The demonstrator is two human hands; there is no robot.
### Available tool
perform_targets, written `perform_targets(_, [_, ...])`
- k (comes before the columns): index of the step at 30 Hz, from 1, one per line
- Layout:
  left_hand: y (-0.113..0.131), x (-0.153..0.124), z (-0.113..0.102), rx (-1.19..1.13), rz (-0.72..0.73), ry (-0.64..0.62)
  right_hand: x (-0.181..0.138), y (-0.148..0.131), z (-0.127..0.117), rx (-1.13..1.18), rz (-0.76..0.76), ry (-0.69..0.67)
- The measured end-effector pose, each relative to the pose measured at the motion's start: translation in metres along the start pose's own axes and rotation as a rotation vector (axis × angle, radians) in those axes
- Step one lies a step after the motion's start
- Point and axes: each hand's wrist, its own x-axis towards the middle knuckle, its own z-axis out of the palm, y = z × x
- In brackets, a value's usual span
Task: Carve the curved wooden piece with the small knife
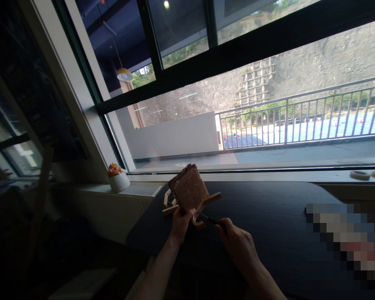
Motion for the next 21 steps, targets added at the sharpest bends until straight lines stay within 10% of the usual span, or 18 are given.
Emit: perform_targets(21, [0.0001,-0.0008,0.0007,-0.01,0.004,0.011,0.0025,-0.0043,-0.0042,0.058,-0.038,0.047])
